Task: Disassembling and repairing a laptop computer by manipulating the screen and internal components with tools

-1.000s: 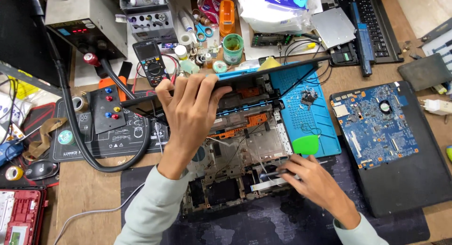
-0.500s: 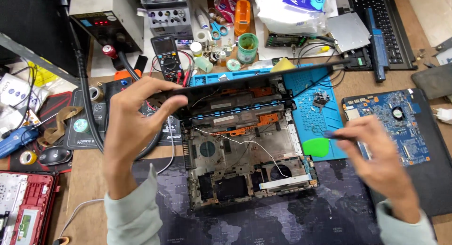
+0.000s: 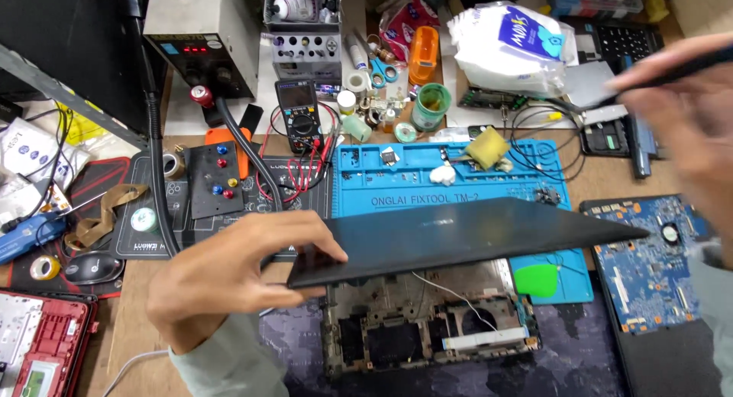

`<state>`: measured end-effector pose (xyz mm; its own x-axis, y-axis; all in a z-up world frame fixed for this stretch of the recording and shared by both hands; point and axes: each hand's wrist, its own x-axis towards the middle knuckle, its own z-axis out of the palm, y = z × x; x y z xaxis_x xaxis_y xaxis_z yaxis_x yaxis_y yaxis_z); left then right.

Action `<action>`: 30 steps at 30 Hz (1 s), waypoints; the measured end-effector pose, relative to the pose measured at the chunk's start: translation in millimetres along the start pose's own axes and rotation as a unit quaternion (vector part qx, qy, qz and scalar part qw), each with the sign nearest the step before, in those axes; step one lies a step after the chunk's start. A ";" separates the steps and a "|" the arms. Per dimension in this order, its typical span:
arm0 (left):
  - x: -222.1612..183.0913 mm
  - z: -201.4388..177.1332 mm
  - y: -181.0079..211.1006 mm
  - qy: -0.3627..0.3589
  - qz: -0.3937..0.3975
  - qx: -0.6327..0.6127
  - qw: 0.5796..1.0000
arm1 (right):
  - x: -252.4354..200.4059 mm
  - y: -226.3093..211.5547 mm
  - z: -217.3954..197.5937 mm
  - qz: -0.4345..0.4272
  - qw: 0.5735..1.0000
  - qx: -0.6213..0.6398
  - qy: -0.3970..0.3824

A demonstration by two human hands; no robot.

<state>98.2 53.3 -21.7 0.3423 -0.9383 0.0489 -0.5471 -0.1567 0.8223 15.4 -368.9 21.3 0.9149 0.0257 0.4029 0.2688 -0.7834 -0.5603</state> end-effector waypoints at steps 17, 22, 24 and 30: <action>7.4 -24.1 -32.3 -0.079 0.080 -0.106 0.988 | 94.8 36.7 166.8 -0.025 0.951 0.198 -0.237; 26.5 -12.5 -67.7 0.000 0.119 -0.203 0.972 | 99.2 41.6 175.7 0.004 0.946 0.216 -0.241; 41.7 1.6 -86.1 0.202 0.018 -0.195 0.960 | 102.9 42.1 174.4 0.001 0.944 0.221 -0.245; 105.2 13.3 -145.1 0.252 -0.137 -0.040 0.957 | 103.7 52.8 179.3 0.018 0.932 0.281 -0.229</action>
<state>203.4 -26.7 -143.3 0.8003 -0.5948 0.0760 -0.3313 -0.3329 0.8829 178.5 -296.3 -96.2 0.9242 0.3689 0.0988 0.2340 -0.3423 -0.9100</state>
